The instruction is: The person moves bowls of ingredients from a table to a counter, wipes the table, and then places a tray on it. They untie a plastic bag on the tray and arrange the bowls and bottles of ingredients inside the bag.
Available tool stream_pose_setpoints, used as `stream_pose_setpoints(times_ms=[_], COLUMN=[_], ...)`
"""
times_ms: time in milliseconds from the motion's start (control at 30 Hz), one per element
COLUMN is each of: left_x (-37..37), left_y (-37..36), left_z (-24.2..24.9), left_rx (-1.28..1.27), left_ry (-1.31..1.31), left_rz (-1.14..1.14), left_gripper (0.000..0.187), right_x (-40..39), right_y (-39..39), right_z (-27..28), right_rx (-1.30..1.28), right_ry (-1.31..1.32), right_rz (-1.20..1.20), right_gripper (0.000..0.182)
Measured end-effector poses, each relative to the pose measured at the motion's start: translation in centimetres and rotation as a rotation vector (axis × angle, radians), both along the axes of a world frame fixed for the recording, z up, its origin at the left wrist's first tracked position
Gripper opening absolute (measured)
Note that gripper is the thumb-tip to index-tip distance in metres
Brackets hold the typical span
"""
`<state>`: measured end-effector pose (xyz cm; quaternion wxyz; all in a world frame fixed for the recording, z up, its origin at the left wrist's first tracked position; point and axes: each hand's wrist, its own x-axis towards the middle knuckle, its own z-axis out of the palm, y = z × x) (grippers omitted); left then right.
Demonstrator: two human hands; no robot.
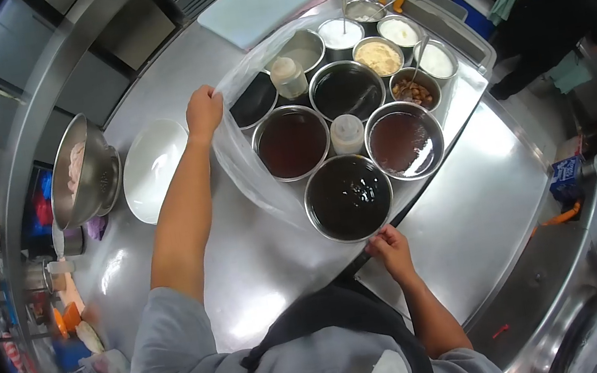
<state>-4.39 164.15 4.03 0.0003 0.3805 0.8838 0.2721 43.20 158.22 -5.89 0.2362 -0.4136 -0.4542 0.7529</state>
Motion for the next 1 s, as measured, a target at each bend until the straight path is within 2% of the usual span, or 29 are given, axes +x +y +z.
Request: stream_pose_setpoints(times_ms=[133, 200, 233, 300, 333, 400, 433, 500, 567, 667, 700, 733, 767, 800, 867, 933, 967, 1000], left_x=[-1.4, -2.4, -2.5, -2.5, -2.4, -2.5, -2.4, -2.5, -3.4, -4.2, -5.5, -4.9, -4.0, -2.6, -0.2, 0.4, 1.1, 1.9], left_y=[0.6, 0.9, 0.9, 0.8, 0.6, 0.4, 0.5, 0.6, -0.2, -0.4, -1.2, -1.4, -1.9, -1.3, -0.3, 0.8, 1.3, 1.8], left_z=[-2.4, -5.4, -5.9, -6.3, -6.2, -6.2, -6.5, -7.7, -11.8, -13.4, -14.5, -13.1, -11.9, -9.4, -5.9, -2.6, -0.9, 0.7], left_rx=[0.145, 0.397, 0.397, 0.609, 0.608, 0.801, 0.803, 0.719, 0.738, 0.842, 0.709, 0.582, 0.252, 0.253, 0.870, 0.540, 0.542, 0.286], left_ry=[-0.083, -0.297, -0.292, -0.551, -0.546, -1.032, -1.026, -1.253, -1.282, -1.339, -1.182, -1.022, -0.492, -0.489, -0.501, -0.225, -0.227, -0.005], left_rz=[0.119, 0.292, 0.298, 0.344, 0.350, 0.392, 0.395, 0.641, 0.617, 0.525, 0.467, 0.406, 0.186, 0.176, 0.410, 0.181, 0.186, 0.121], left_gripper=[0.025, 0.023, 0.023, 0.018, 0.018, 0.015, 0.015, 0.010, 0.009, 0.010, 0.013, 0.016, 0.023, 0.023, 0.031, 0.036, 0.036, 0.038], right_x=[-0.1, -0.3, -0.1, 0.1, 0.2, 0.3, 0.3, 0.3, 0.5, 0.2, 0.4, 0.4, 0.2, 0.1, 0.2, 0.3, 0.3, 0.2], right_y=[0.2, 0.3, 0.5, 0.8, 0.8, 0.8, 0.9, 0.8, 1.0, 0.9, 0.7, 0.7, 0.9, 1.0, 0.8, 0.9, 1.0, 1.0], right_z=[0.4, 0.8, 0.8, 0.4, 0.2, -0.1, -0.1, -0.3, -0.5, 0.1, 0.1, 0.1, 0.0, -0.1, -0.3, -0.5, -0.5, -0.2], right_rx=[-0.017, -0.043, -0.025, -0.005, -0.004, -0.005, -0.013, -0.018, -0.017, -0.048, -0.051, -0.054, -0.052, -0.049, -0.039, -0.042, -0.042, -0.040], right_ry=[-0.031, -0.033, -0.043, -0.048, -0.045, -0.039, -0.046, -0.050, -0.030, -0.064, -0.070, -0.063, -0.048, -0.043, -0.069, -0.065, -0.055, -0.057], right_rz=[-0.006, -0.013, 0.010, 0.040, 0.046, 0.058, 0.054, 0.051, 0.053, 0.027, 0.020, 0.023, 0.023, 0.014, 0.011, 0.022, 0.031, 0.034], right_gripper=[0.012, 0.012, 0.012, 0.012, 0.011, 0.011, 0.012, 0.013, 0.014, 0.014, 0.014, 0.014, 0.014, 0.014, 0.015, 0.016, 0.017, 0.017])
